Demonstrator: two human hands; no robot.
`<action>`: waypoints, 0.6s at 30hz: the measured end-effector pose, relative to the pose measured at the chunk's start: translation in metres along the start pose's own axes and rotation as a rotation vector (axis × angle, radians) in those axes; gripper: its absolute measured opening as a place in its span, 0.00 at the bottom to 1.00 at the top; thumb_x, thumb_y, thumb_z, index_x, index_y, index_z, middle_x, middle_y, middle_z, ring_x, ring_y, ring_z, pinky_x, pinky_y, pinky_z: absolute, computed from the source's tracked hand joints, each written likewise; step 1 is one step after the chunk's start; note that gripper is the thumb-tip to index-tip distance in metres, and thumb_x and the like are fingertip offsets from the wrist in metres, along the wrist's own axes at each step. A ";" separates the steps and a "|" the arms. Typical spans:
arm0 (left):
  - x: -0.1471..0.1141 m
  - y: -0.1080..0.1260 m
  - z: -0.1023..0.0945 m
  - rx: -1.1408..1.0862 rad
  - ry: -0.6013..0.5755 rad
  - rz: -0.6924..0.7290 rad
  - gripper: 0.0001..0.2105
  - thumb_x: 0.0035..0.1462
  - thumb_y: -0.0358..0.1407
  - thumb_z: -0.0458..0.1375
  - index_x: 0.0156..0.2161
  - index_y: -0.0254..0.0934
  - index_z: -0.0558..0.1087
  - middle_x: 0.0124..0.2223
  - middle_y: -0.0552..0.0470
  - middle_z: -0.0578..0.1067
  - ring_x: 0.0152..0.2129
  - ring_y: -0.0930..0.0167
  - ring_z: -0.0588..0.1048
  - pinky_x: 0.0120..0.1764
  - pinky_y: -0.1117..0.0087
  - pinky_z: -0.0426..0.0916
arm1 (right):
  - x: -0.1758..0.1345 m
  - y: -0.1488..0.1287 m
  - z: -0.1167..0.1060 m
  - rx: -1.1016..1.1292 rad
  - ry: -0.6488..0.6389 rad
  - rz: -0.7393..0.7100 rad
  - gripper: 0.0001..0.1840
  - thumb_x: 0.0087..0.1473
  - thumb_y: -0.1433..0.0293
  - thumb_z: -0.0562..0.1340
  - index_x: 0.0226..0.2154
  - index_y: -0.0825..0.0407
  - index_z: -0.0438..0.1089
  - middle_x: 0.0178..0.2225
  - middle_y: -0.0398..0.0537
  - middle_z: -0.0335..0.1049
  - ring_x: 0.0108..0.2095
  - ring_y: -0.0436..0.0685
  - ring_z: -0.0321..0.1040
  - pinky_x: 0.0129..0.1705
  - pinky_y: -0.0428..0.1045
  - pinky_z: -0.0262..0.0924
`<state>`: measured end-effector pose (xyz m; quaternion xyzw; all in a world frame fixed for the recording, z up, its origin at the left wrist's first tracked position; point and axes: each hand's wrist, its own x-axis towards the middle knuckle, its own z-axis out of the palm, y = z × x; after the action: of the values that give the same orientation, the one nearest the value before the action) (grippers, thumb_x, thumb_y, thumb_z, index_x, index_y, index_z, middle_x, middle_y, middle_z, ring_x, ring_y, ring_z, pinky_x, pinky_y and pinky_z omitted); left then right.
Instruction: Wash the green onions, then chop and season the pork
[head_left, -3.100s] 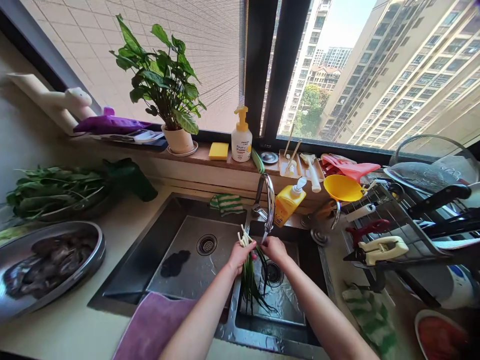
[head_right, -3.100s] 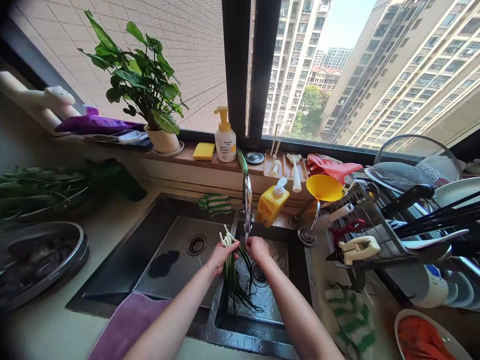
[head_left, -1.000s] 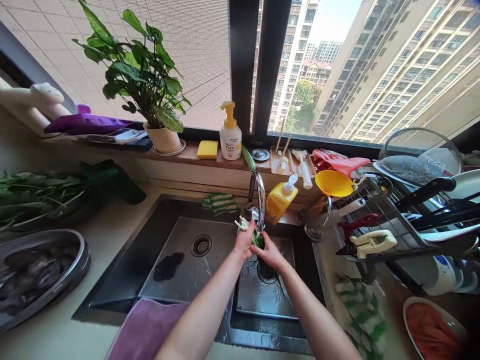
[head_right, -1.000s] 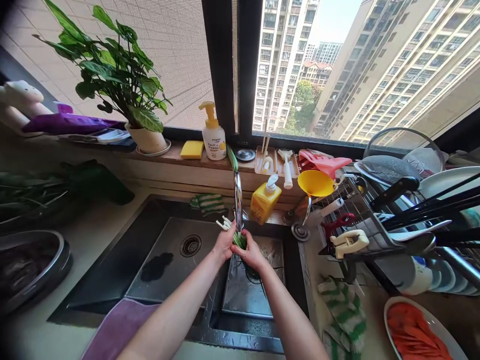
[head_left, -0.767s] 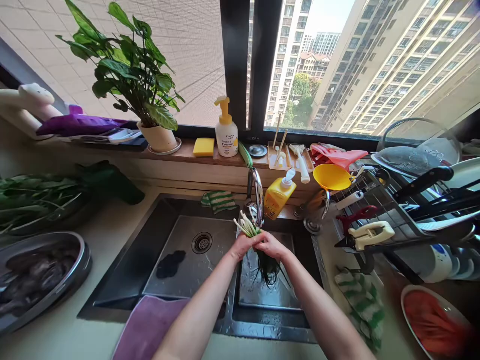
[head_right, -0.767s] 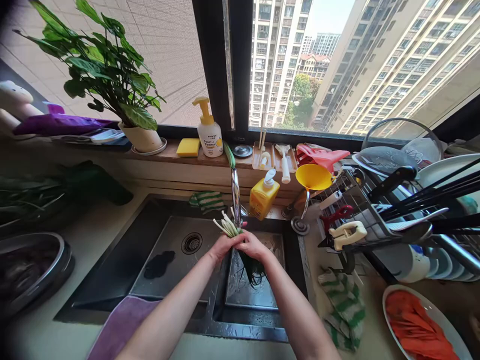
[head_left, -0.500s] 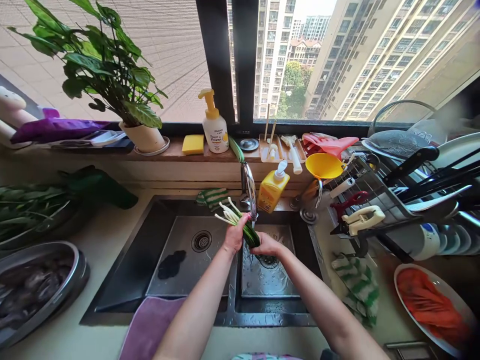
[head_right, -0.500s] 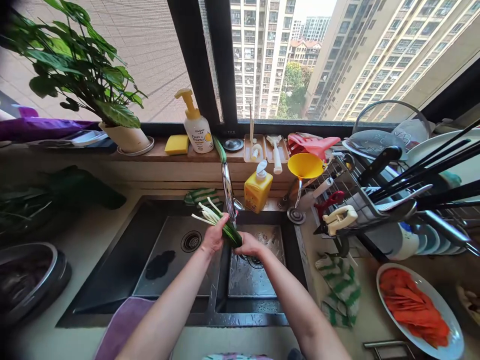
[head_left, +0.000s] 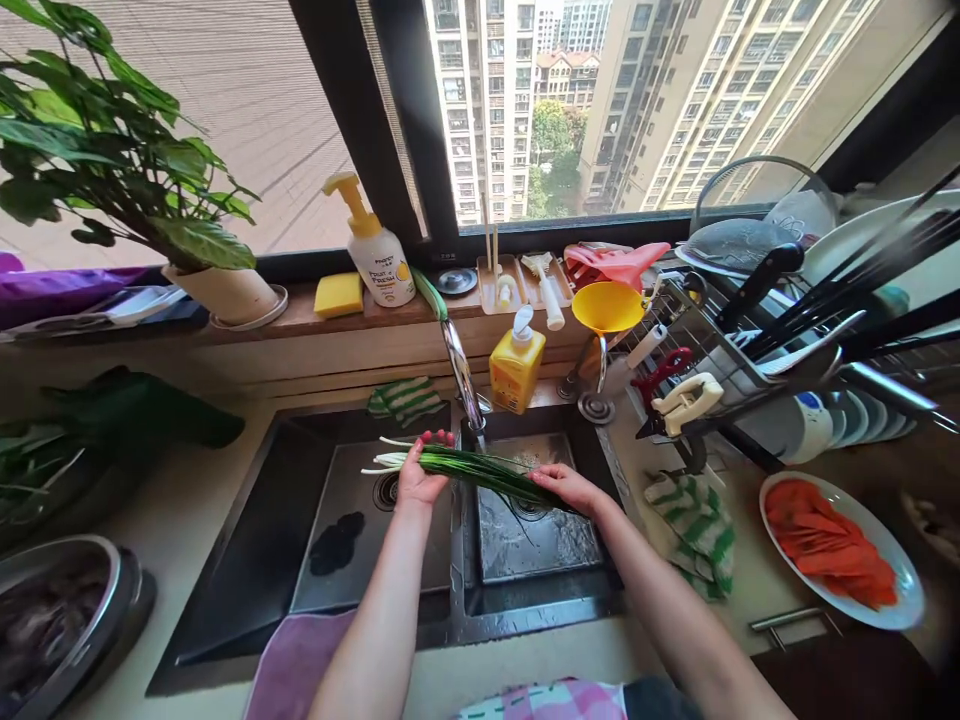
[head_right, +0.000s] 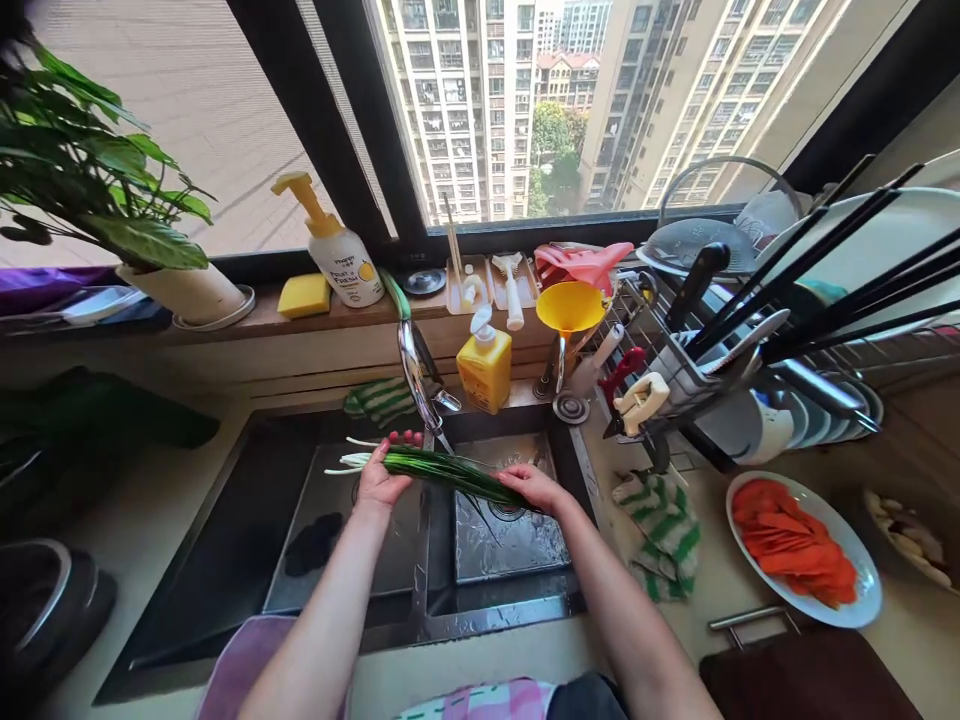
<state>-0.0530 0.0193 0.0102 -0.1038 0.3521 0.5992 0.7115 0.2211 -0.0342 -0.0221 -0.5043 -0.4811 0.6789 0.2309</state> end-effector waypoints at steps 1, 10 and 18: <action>0.001 0.000 0.000 -0.018 0.013 0.016 0.09 0.56 0.34 0.51 0.28 0.36 0.72 0.31 0.50 0.76 0.33 0.66 0.76 0.42 0.57 0.68 | -0.002 0.002 -0.004 -0.017 0.006 0.021 0.29 0.42 0.46 0.58 0.33 0.54 0.70 0.27 0.45 0.72 0.23 0.49 0.66 0.23 0.45 0.59; -0.018 -0.051 0.015 0.250 0.017 -0.034 0.02 0.53 0.32 0.56 0.34 0.38 0.69 0.30 0.52 0.76 0.29 0.65 0.76 0.38 0.51 0.68 | -0.028 0.028 -0.044 -0.341 0.356 0.039 0.14 0.47 0.60 0.59 0.29 0.54 0.72 0.28 0.48 0.74 0.31 0.55 0.70 0.34 0.50 0.63; -0.032 -0.105 0.030 0.441 0.072 0.017 0.11 0.45 0.33 0.63 0.36 0.36 0.68 0.26 0.55 0.75 0.20 0.72 0.74 0.32 0.64 0.69 | -0.004 -0.038 -0.019 -0.734 0.511 -0.275 0.19 0.54 0.70 0.51 0.48 0.53 0.65 0.49 0.54 0.66 0.51 0.58 0.60 0.54 0.55 0.52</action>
<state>0.0543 -0.0157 0.0233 0.0360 0.5005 0.5096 0.6990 0.2338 -0.0130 0.0132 -0.6353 -0.6796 0.2809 0.2359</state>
